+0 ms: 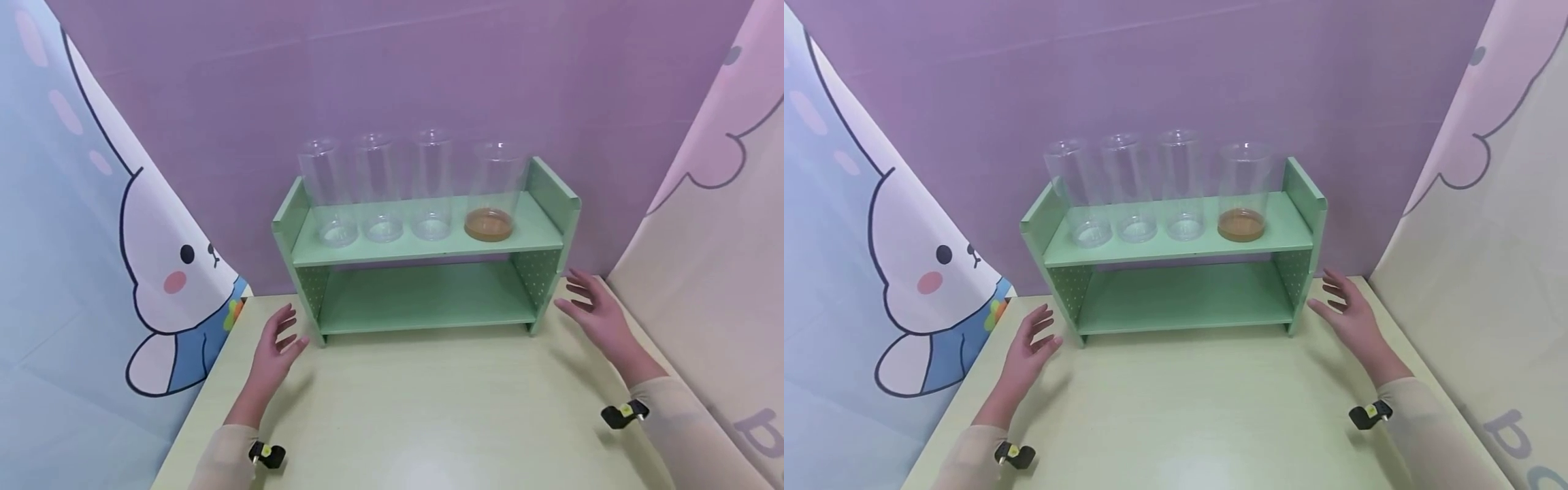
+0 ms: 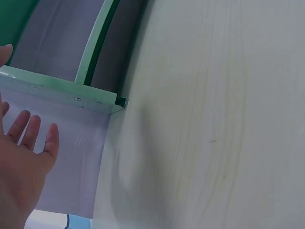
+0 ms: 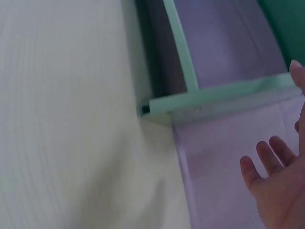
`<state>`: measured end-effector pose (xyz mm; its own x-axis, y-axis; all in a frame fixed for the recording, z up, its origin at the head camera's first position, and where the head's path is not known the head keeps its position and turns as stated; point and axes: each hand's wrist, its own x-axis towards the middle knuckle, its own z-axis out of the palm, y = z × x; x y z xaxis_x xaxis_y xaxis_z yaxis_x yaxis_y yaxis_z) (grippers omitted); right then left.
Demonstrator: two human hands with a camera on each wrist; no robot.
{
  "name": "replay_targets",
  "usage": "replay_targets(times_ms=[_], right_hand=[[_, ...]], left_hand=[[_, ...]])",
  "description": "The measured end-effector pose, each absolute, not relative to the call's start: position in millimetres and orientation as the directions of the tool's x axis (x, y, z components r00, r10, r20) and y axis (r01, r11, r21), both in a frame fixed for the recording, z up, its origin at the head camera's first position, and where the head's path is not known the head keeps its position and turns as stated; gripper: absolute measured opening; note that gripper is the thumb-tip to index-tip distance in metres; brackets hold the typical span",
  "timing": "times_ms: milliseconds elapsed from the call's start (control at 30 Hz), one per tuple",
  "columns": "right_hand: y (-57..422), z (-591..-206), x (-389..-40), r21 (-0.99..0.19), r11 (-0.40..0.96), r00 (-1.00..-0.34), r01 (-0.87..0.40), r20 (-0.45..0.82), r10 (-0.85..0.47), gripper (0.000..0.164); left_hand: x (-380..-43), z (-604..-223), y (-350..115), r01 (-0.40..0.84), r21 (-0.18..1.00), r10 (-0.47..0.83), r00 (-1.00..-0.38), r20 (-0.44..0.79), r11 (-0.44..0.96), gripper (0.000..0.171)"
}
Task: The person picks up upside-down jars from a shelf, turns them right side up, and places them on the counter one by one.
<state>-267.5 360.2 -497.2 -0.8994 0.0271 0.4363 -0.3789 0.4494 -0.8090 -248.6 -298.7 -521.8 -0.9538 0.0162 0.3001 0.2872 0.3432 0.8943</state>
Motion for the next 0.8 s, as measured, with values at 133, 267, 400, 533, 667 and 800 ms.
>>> replay_targets(times_ms=[133,267,400,533,667,800], right_hand=[[350.0,-493.0,-267.7,-0.801,0.452,-0.883,-0.393,0.466,0.056,0.072],[342.7,-493.6,-272.6,-0.801,0.433,-0.865,-0.414,0.494,0.085,0.072],[335.8,-490.2,-272.9,-0.796,0.418,-0.848,-0.437,0.52,0.105,0.069],[330.6,-485.9,-272.5,-0.783,0.41,-0.825,-0.469,0.554,0.114,0.066],[327.7,-483.6,-273.7,-0.774,0.411,-0.813,-0.482,0.57,0.12,0.064],[326.4,-484.6,-276.2,-0.776,0.421,-0.811,-0.47,0.568,0.141,0.059]], left_hand=[[-248.6,-523.3,-297.1,0.291,0.888,0.015,-0.952,0.305,0.355,0.077],[-249.8,-523.5,-296.0,0.29,0.881,0.016,-0.952,0.306,0.374,0.075],[-249.7,-523.0,-295.0,0.287,0.882,0.014,-0.953,0.304,0.375,0.074],[-249.6,-524.3,-294.9,0.29,0.887,0.006,-0.951,0.309,0.36,0.072],[-249.9,-525.2,-294.7,0.294,0.89,-0.001,-0.949,0.314,0.35,0.071],[-250.2,-524.8,-295.0,0.291,0.888,0.004,-0.951,0.31,0.357,0.073]])
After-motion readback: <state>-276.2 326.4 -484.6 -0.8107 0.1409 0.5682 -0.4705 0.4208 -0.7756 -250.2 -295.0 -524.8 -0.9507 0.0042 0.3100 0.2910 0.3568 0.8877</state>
